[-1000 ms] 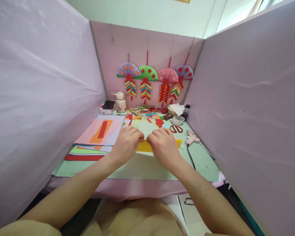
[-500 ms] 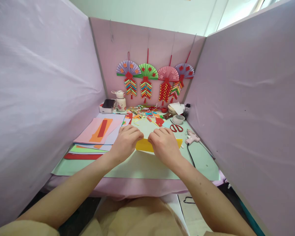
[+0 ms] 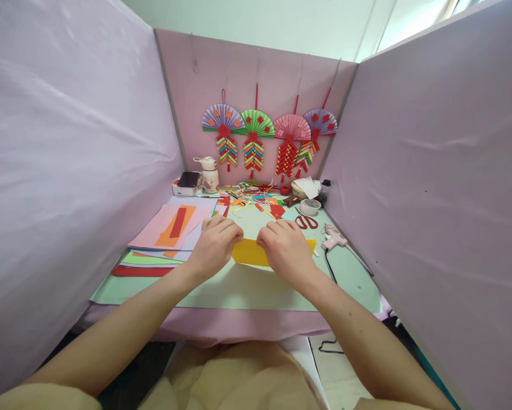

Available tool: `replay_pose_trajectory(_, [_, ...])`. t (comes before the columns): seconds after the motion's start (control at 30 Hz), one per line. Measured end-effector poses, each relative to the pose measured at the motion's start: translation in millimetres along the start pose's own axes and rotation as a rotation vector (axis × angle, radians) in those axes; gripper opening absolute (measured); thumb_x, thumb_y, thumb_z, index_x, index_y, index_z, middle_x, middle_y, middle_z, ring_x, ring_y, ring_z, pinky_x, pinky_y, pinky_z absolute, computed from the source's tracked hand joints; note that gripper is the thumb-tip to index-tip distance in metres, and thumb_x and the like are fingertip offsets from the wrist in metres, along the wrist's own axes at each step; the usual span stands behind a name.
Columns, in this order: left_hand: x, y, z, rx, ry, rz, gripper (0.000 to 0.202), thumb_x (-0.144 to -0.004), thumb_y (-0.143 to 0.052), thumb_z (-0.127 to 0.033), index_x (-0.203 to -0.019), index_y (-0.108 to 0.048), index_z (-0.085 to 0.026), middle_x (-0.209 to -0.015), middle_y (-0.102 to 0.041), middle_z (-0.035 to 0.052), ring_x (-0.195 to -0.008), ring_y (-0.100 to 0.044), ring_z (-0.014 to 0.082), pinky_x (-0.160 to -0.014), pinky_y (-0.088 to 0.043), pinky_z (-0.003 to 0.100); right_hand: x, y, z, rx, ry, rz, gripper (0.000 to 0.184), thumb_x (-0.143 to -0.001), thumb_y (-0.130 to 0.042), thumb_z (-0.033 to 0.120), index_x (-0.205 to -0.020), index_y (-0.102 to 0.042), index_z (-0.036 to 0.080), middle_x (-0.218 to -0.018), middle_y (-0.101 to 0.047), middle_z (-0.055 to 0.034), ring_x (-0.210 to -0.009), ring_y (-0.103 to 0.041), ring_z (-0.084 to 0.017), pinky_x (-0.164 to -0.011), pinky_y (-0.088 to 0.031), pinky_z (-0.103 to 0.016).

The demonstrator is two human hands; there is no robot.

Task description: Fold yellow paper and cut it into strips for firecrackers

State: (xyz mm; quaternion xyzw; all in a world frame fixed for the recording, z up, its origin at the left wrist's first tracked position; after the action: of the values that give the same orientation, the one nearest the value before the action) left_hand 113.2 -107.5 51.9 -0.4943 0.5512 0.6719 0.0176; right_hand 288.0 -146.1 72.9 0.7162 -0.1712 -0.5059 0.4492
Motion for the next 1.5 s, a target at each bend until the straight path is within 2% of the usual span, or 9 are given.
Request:
replay_pose_trajectory(0.17, [0.6,-4.8,7.6,-0.043,-0.040,-0.038,0.018,-0.093,-0.051,-0.029,-0.079,-0.058,-0.019,-0.078,-0.062,0.0039,-0.083,-0.048,0.0205,-0.077,-0.032,0.035,-0.7,1.3,-2.6,-0.029,-0.015,0.024,0.018,-0.089,-0.050,0.017,-0.073,-0.057,0.020,-0.071,-0.060,-0.0028,-0.075,-0.050,-0.019,-0.073,-0.031,-0.031])
replay_pose_trajectory(0.5, [-5.0,-3.9,14.7,-0.055,-0.027,-0.026,0.029,-0.090,-0.054,-0.037,-0.068,-0.051,-0.018,-0.070,-0.060,0.0038,-0.075,-0.049,0.0200,-0.073,-0.033,0.034,0.5,2.3,-11.5,-0.088,-0.049,0.076,0.018,-0.089,-0.049,0.016,-0.072,-0.056,0.020,-0.073,-0.062,-0.0027,-0.076,-0.052,-0.019,-0.073,-0.033,-0.032])
replay_pose_trajectory(0.7, [-4.4,-4.9,15.5,0.042,-0.053,0.049,0.015,-0.092,-0.049,-0.016,-0.079,-0.057,-0.017,-0.080,-0.062,0.0049,-0.081,-0.048,0.0197,-0.077,-0.037,0.032,2.3,0.9,-20.7,-0.079,-0.080,0.083,0.016,-0.088,-0.052,0.018,-0.073,-0.057,0.020,-0.073,-0.061,-0.0031,-0.075,-0.052,-0.020,-0.069,-0.032,-0.031])
replay_pose_trajectory(0.8, [-4.0,-4.1,16.0,0.081,-0.045,0.073,0.019,-0.091,-0.044,-0.008,-0.082,-0.059,-0.017,-0.082,-0.062,0.0053,-0.083,-0.048,0.0193,-0.078,-0.038,0.032,3.6,-0.9,-25.6,-0.085,-0.088,0.079,0.016,-0.087,-0.054,0.018,-0.072,-0.057,0.020,-0.072,-0.061,-0.0028,-0.074,-0.052,-0.019,-0.067,-0.032,-0.031])
replay_pose_trajectory(1.03, [-6.5,-2.9,20.0,0.061,-0.005,0.100,0.020,-0.088,-0.044,-0.008,-0.082,-0.060,-0.018,-0.078,-0.062,0.0043,-0.081,-0.049,0.0206,-0.077,-0.039,0.034,4.1,-1.0,-28.5,-0.141,-0.124,0.112,0.015,-0.087,-0.054,0.018,-0.072,-0.058,0.020,-0.073,-0.062,-0.0029,-0.074,-0.053,-0.019,-0.068,-0.033,-0.031])
replay_pose_trajectory(1.17, [-8.2,1.3,18.5,0.153,0.032,0.113,0.017,-0.087,-0.045,-0.009,-0.091,-0.060,-0.017,-0.084,-0.064,0.0052,-0.086,-0.052,0.0214,-0.081,-0.041,0.037,2.3,-0.9,-30.6,-0.229,-0.153,0.144,0.016,-0.086,-0.052,0.019,-0.071,-0.058,0.019,-0.073,-0.063,-0.0034,-0.074,-0.054,-0.019,-0.068,-0.035,-0.030])
replay_pose_trajectory(1.27, [-10.1,9.1,20.7,0.382,0.161,0.092,0.024,-0.086,-0.043,-0.009,-0.102,-0.058,-0.019,-0.084,-0.064,0.0037,-0.088,-0.056,0.0194,-0.083,-0.044,0.036,1.4,1.9,-36.2,-0.358,-0.217,0.178,0.014,-0.085,-0.052,0.021,-0.072,-0.058,0.019,-0.074,-0.064,-0.0027,-0.073,-0.055,-0.017,-0.067,-0.036,-0.028])
replay_pose_trajectory(1.37, [-10.4,12.6,29.5,0.730,0.410,0.045,0.022,-0.088,-0.046,-0.018,-0.107,-0.055,-0.019,-0.084,-0.064,0.0024,-0.086,-0.060,0.0167,-0.083,-0.046,0.033,1.2,5.2,-47.5,-0.511,-0.321,0.267,0.013,-0.082,-0.052,0.026,-0.073,-0.059,0.019,-0.074,-0.063,-0.0011,-0.070,-0.054,-0.015,-0.063,-0.037,-0.026])
replay_pose_trajectory(1.5, [-3.6,-7.6,40.5,1.186,0.723,0.082,0.034,-0.090,-0.047,-0.044,-0.110,-0.052,-0.017,-0.098,-0.067,0.0082,-0.089,-0.065,0.0176,-0.083,-0.050,0.036,-1.7,-8.2,-68.3,-0.680,-0.396,0.452,0.018,-0.081,-0.051,0.034,-0.075,-0.058,0.018,-0.069,-0.059,0.0015,-0.062,-0.051,-0.012,-0.055,-0.036,-0.023])
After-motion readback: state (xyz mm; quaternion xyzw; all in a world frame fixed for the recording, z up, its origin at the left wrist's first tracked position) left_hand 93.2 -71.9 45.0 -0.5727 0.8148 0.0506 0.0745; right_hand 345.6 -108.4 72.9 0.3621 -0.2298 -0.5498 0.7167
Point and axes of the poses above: each hand's wrist, its own x-axis away from the middle knuckle, its own y-axis out of the back of the hand, z = x × y, the point moved 2 cm from there along -x, towards the middle knuckle
